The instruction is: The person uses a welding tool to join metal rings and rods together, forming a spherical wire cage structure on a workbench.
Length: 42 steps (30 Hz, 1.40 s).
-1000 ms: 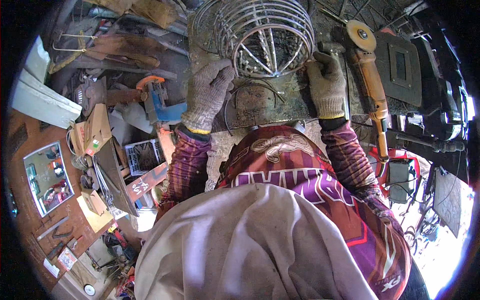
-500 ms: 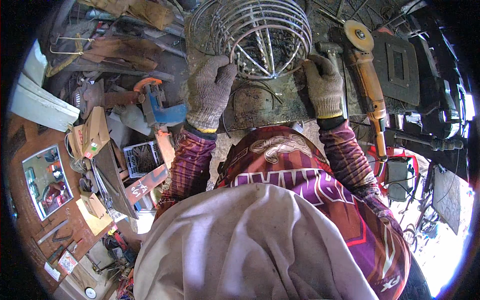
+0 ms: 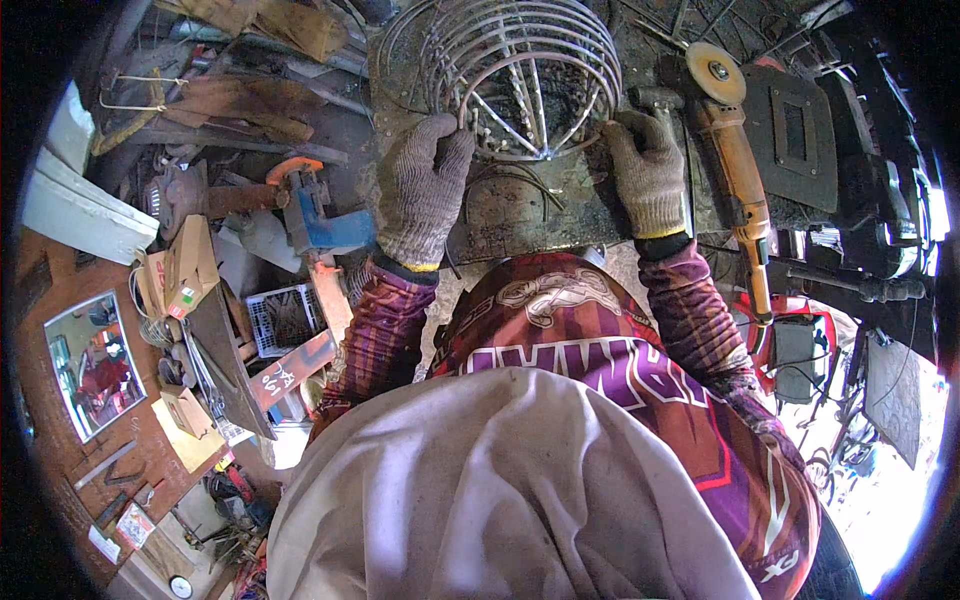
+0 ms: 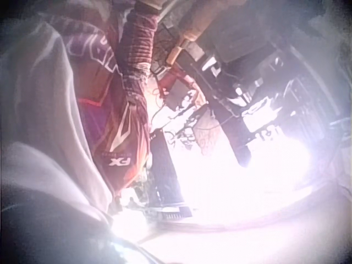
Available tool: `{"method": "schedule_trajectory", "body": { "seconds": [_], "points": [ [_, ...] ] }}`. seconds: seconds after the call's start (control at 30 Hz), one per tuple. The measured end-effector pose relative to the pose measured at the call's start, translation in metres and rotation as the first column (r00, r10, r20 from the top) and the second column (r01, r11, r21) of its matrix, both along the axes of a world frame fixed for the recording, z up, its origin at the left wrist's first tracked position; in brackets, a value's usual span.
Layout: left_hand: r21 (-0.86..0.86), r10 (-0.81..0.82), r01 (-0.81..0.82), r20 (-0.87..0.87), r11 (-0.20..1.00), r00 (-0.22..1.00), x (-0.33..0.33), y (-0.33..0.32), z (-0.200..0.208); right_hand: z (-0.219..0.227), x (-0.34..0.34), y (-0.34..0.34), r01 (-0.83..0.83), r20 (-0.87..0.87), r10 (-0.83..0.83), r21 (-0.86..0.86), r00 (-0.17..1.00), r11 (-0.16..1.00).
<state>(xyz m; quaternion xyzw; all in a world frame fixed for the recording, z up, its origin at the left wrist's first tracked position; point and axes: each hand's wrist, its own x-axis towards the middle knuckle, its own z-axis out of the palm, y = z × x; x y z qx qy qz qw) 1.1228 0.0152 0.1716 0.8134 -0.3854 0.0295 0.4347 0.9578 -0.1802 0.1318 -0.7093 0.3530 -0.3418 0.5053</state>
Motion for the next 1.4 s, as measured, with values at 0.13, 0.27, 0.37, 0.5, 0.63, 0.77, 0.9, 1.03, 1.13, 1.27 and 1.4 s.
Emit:
{"method": "schedule_trajectory", "body": {
  "seconds": [0.13,0.27,0.37,0.5,0.63,0.77,0.9,1.03,1.13,1.27,1.4],
  "points": [
    [0.08,0.033,-0.036,0.029,0.996,0.999,-0.002,-0.003,-0.001,0.003,-0.001,0.0,-0.022,-0.15,0.011,-0.07,0.989,0.997],
    [0.038,0.044,-0.048,0.1,0.998,0.994,-0.007,-0.004,0.011,0.018,-0.004,0.002,-0.077,-0.012,0.077,0.021,0.997,0.997],
    [-0.078,0.051,-0.057,-0.08,0.995,0.996,0.009,0.001,0.021,0.033,-0.006,0.01,-0.044,0.216,0.048,-0.027,0.975,0.999],
    [-0.128,0.128,-0.214,-0.481,0.969,0.868,0.057,-0.016,0.075,0.023,-0.01,0.008,-0.087,0.27,0.098,-0.052,0.958,0.995],
    [0.066,0.22,-0.21,-0.333,0.976,0.917,0.152,-0.045,0.042,-0.014,-0.016,0.019,-0.126,-0.043,0.126,0.004,0.991,0.992],
    [0.392,0.345,-0.325,0.02,0.861,0.938,0.18,-0.082,0.019,-0.012,-0.013,0.017,-0.083,-0.112,0.087,0.035,0.99,0.996],
    [0.587,0.403,-0.313,-0.024,0.746,0.915,0.2,-0.094,-0.009,0.002,-0.012,0.022,-0.1,-0.115,0.082,-0.157,0.99,0.983],
    [0.632,0.42,-0.244,-0.144,0.736,0.896,0.218,-0.092,-0.024,-0.006,-0.013,0.02,-0.118,-0.142,0.096,-0.16,0.985,0.98],
    [0.582,0.391,-0.247,-0.133,0.775,0.911,0.195,-0.091,-0.006,-0.006,-0.015,0.018,-0.077,-0.118,0.067,-0.083,0.991,0.994],
    [0.348,0.3,-0.279,-0.007,0.895,0.954,0.22,-0.026,-0.04,-0.009,-0.009,0.022,-0.137,-0.091,0.133,-0.035,0.987,0.99],
    [0.235,0.215,-0.148,-0.294,0.961,0.931,0.105,0.02,0.027,-0.02,-0.014,0.015,-0.087,-0.128,0.069,-0.143,0.989,0.986]
  ]
}}
